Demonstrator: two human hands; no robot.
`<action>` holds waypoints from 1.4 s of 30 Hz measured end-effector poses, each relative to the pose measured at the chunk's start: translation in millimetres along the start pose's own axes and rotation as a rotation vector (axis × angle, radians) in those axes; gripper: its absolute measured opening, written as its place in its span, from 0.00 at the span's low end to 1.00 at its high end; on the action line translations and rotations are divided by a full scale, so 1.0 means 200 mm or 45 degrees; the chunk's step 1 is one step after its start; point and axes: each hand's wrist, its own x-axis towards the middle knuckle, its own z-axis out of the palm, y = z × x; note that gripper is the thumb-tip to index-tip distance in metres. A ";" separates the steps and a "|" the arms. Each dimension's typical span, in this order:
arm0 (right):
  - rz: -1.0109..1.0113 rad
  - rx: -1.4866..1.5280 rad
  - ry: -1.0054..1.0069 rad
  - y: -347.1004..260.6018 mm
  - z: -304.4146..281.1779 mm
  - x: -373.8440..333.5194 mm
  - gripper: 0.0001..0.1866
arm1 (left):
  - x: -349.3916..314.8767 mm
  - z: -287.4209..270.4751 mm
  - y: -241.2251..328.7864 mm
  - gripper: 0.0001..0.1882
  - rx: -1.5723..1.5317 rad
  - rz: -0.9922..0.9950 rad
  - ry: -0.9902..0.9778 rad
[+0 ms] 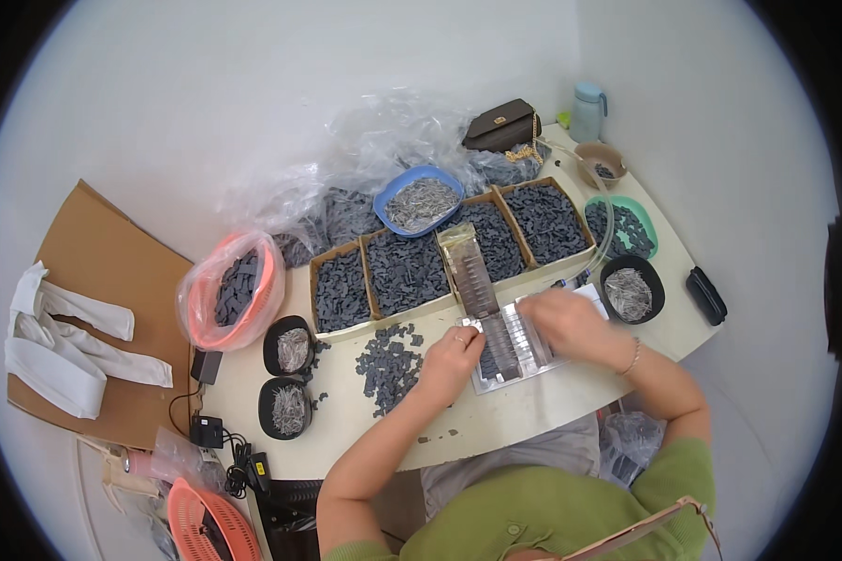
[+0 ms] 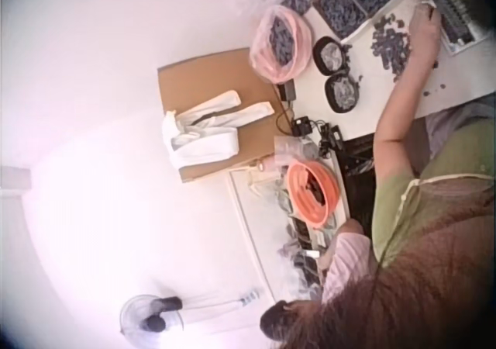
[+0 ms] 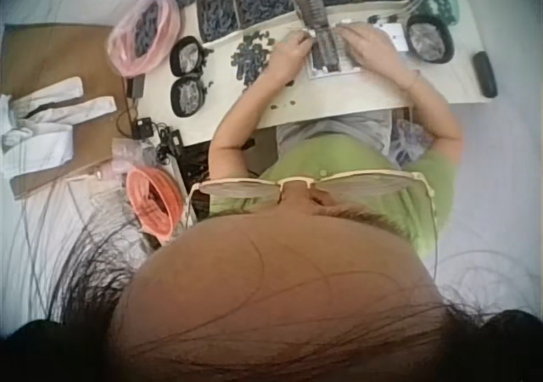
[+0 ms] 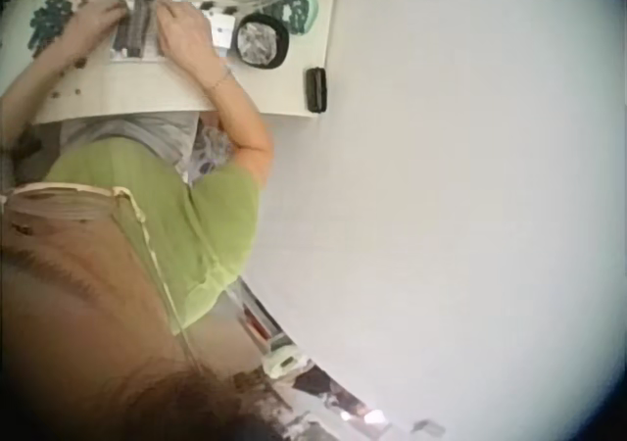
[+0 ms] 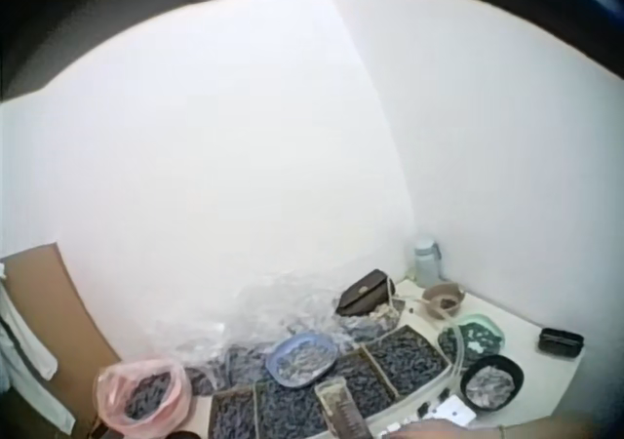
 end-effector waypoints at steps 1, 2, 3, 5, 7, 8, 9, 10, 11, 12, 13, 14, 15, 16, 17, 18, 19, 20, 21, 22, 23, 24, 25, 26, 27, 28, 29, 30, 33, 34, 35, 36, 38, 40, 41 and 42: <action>0.057 0.002 0.080 0.06 -0.05 -0.01 0.16 | -0.01 -0.01 0.01 0.11 0.041 0.044 -0.026; 0.135 0.001 0.123 0.11 -0.11 -0.03 0.15 | -0.01 0.00 0.02 0.11 0.023 0.049 -0.012; 0.208 0.004 0.166 0.15 -0.17 -0.05 0.13 | -0.02 0.00 0.02 0.12 0.008 0.048 0.002; 0.260 0.014 0.176 0.17 -0.19 -0.06 0.10 | -0.03 0.02 -0.01 0.12 -0.087 -0.004 0.069; 0.216 0.030 0.113 0.15 -0.18 -0.05 0.08 | -0.02 0.03 -0.05 0.13 -0.248 -0.106 0.178; 0.161 0.057 0.044 0.13 -0.13 -0.06 0.09 | 0.00 0.02 -0.04 0.13 -0.354 -0.243 0.158; 0.079 0.102 0.005 0.07 -0.09 -0.03 0.10 | 0.02 -0.01 -0.02 0.13 -0.445 -0.387 0.141; -0.009 0.141 -0.037 0.06 0.01 -0.02 0.11 | 0.03 -0.04 -0.01 0.14 -0.535 -0.531 0.123; -0.069 0.176 -0.081 0.01 0.07 0.00 0.12 | 0.03 -0.06 0.00 0.14 -0.531 -0.524 0.094; -0.145 0.127 -0.097 -0.02 0.13 0.03 0.13 | 0.02 -0.09 0.01 0.14 -0.522 -0.520 0.065; -0.164 0.109 -0.101 -0.03 0.19 0.05 0.13 | 0.00 -0.10 0.02 0.14 -0.512 -0.516 0.036; -0.192 0.094 -0.109 -0.05 0.23 0.08 0.13 | -0.03 -0.10 0.03 0.14 -0.435 -0.422 0.010; -0.220 0.078 -0.117 -0.06 0.26 0.10 0.13 | -0.06 -0.11 0.04 0.15 -0.358 -0.327 -0.016; -0.220 0.058 -0.147 -0.07 0.27 0.12 0.13 | -0.08 -0.11 0.04 0.15 -0.283 -0.231 -0.044; -0.225 0.036 -0.180 -0.08 0.27 0.14 0.13 | -0.10 -0.11 0.06 0.16 -0.216 -0.212 -0.075; -0.228 0.014 -0.213 -0.09 0.27 0.15 0.13 | -0.10 -0.11 0.08 0.17 -0.149 -0.192 -0.106; -0.226 0.014 -0.217 -0.09 0.27 0.17 0.13 | -0.11 -0.10 0.09 0.17 -0.083 -0.172 -0.139; -0.222 0.010 -0.225 -0.10 0.27 0.18 0.12 | -0.11 -0.09 0.09 0.19 -0.083 -0.178 -0.132; -0.217 0.006 -0.233 -0.10 0.27 0.18 0.12 | -0.12 -0.09 0.09 0.19 -0.083 -0.177 -0.128; -0.224 0.041 -0.229 -0.10 0.27 0.18 0.11 | -0.12 -0.09 0.09 0.19 -0.085 -0.175 -0.125; -0.234 0.076 -0.224 -0.10 0.27 0.19 0.11 | -0.12 -0.09 0.09 0.19 -0.083 -0.173 -0.122; -0.243 0.111 -0.218 -0.10 0.27 0.19 0.10 | -0.11 -0.09 0.08 0.19 -0.095 -0.162 -0.117; -0.214 0.121 -0.215 -0.09 0.27 0.18 0.10 | -0.11 -0.09 0.08 0.18 -0.107 -0.150 -0.113; -0.189 0.130 -0.211 -0.07 0.26 0.17 0.10 | -0.11 -0.08 0.07 0.17 -0.117 -0.138 -0.106; -0.164 0.139 -0.208 -0.05 0.25 0.16 0.10 | -0.11 -0.08 0.06 0.16 -0.142 -0.152 -0.077; -0.124 0.191 -0.193 -0.04 0.23 0.14 0.10 | -0.11 -0.07 0.05 0.15 -0.167 -0.165 -0.048; -0.083 0.246 -0.179 -0.04 0.21 0.13 0.10 | -0.10 -0.08 0.04 0.14 -0.194 -0.181 -0.022; -0.041 0.302 -0.166 -0.03 0.20 0.12 0.10 | -0.09 -0.08 0.04 0.14 -0.203 -0.170 0.019; -0.051 0.213 -0.145 -0.02 0.20 0.09 0.05 | -0.03 -0.06 0.03 0.13 -0.167 -0.074 0.068; -0.032 0.216 -0.157 -0.02 0.20 0.08 0.06 | -0.02 -0.04 0.03 0.13 -0.108 -0.003 0.036; -0.019 0.220 -0.163 -0.03 0.20 0.07 0.06 | -0.01 -0.03 0.03 0.13 -0.040 0.068 0.006; -0.007 0.224 -0.169 -0.03 0.20 0.07 0.07 | -0.02 -0.02 0.03 0.13 0.029 0.121 -0.024; -0.044 0.257 -0.078 -0.02 0.22 0.08 0.06 | -0.06 0.00 0.04 0.14 0.161 0.227 -0.087; -0.072 0.254 -0.007 -0.02 0.23 0.10 0.04 | -0.07 0.01 0.04 0.17 0.209 0.294 -0.015; -0.089 0.238 0.019 -0.04 0.22 0.12 0.04 | -0.08 0.00 0.04 0.18 0.237 0.324 0.019; -0.106 0.222 0.045 -0.05 0.22 0.13 0.03 | -0.09 0.00 0.05 0.18 0.270 0.326 0.005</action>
